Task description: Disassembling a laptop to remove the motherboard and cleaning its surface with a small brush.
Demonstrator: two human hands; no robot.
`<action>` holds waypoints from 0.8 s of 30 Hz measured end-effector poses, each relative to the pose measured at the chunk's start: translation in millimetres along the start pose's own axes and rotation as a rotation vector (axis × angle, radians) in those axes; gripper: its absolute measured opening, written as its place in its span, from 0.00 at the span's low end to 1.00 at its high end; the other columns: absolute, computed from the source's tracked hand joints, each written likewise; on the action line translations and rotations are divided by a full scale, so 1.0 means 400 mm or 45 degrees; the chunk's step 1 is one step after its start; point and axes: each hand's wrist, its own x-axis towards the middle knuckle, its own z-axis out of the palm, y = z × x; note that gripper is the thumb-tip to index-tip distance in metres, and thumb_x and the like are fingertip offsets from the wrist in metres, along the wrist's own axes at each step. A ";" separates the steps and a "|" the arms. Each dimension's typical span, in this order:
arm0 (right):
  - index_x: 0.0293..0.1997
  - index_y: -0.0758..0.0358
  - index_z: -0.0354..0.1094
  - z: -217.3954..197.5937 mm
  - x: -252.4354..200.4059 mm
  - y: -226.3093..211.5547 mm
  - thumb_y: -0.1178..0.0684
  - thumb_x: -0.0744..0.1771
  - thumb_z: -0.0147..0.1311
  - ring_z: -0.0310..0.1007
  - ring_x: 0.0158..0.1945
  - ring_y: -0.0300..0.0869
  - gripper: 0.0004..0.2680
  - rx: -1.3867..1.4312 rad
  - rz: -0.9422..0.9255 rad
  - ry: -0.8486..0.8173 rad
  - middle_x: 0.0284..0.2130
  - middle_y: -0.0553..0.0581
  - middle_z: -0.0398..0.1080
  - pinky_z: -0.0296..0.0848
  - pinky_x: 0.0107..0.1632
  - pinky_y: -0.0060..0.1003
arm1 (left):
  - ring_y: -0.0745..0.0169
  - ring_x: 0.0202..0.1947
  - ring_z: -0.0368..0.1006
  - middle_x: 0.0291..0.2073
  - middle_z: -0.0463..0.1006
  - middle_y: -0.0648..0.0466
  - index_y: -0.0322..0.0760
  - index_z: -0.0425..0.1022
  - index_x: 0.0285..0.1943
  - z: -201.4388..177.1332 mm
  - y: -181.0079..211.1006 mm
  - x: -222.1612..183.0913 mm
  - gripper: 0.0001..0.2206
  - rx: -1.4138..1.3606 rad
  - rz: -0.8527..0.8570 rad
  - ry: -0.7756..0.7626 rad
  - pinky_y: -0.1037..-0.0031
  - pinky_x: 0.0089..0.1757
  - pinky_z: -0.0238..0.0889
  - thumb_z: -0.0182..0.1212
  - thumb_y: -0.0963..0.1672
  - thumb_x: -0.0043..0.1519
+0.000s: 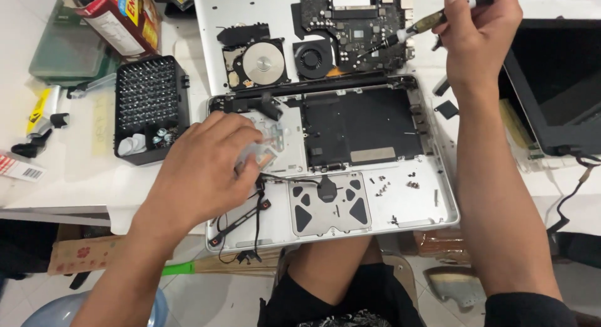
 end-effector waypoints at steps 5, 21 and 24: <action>0.52 0.64 0.61 0.008 -0.003 -0.026 0.53 0.77 0.54 0.70 0.32 0.41 0.07 0.082 0.156 -0.004 0.36 0.55 0.64 0.65 0.33 0.32 | 0.46 0.66 0.60 0.66 0.66 0.47 0.40 0.67 0.65 0.014 -0.036 -0.010 0.24 0.059 -0.195 -0.312 0.52 0.57 0.55 0.50 0.54 0.65; 0.49 0.60 0.62 0.010 -0.002 0.002 0.54 0.76 0.56 0.71 0.28 0.37 0.06 0.038 0.172 0.064 0.30 0.53 0.66 0.67 0.28 0.29 | 0.49 0.63 0.65 0.68 0.66 0.55 0.45 0.62 0.72 -0.098 0.014 0.119 0.29 0.094 -0.506 -0.739 0.51 0.57 0.60 0.56 0.55 0.62; 0.45 0.62 0.62 0.012 -0.001 -0.023 0.56 0.76 0.55 0.69 0.26 0.39 0.07 0.083 0.179 0.017 0.25 0.56 0.66 0.63 0.29 0.31 | 0.51 0.58 0.74 0.65 0.71 0.50 0.42 0.63 0.71 -0.117 0.021 0.173 0.24 0.007 -0.593 -0.731 0.53 0.55 0.71 0.50 0.49 0.66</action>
